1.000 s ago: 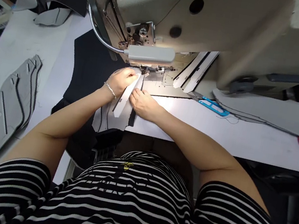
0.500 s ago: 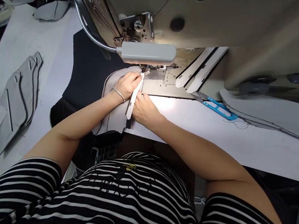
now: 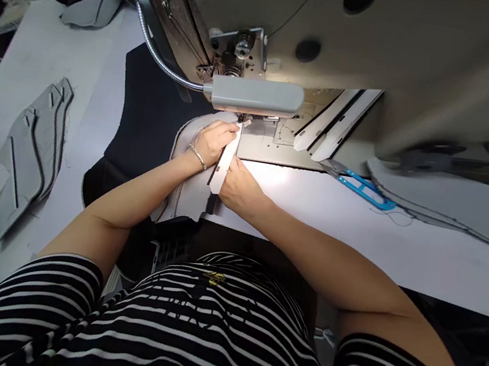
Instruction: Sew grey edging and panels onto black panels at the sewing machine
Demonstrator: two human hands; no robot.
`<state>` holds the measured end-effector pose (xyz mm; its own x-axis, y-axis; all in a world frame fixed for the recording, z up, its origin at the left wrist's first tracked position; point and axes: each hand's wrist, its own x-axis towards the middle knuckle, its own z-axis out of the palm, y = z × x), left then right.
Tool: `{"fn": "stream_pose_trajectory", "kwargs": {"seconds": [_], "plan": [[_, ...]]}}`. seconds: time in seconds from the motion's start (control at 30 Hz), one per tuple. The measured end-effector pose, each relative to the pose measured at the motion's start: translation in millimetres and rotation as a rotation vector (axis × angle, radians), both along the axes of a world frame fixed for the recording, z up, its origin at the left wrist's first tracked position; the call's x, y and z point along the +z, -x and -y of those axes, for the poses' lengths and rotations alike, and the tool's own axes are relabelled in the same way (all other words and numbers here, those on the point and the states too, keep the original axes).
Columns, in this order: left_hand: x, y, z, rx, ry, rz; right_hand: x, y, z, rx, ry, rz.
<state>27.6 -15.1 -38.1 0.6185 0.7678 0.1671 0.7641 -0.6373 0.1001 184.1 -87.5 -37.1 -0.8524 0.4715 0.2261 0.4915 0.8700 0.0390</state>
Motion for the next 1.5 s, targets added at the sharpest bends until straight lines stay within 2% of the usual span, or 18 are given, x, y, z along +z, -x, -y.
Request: {"fn": "stream_pose_trajectory", "kwargs": {"seconds": [0.13,0.33,0.53,0.87,1.17,1.5], "plan": [[-3.6,0.2,1.2,-0.046,-0.092,-0.008,-3.9,1.3,0.4,-0.001,-0.084,-0.016],[-0.6,-3.5,5.5,0.003,-0.082,-0.029,-6.2,1.3,1.0,0.005,-0.169,-0.001],[0.6,-2.3,6.2,0.009,-0.018,-0.019,-7.4,1.4,0.5,0.005,-0.157,-0.008],[1.1,-1.8,4.5,-0.033,-0.073,-0.082,-7.1,1.9,0.9,0.004,-0.119,-0.003],[-4.3,-3.5,5.0,0.022,-0.076,-0.053,-2.4,1.8,0.7,0.0,-0.096,0.027],[5.0,-3.7,-1.6,-0.067,-0.056,-0.141,0.0,2.0,2.8,-0.043,-0.117,0.044]]}}
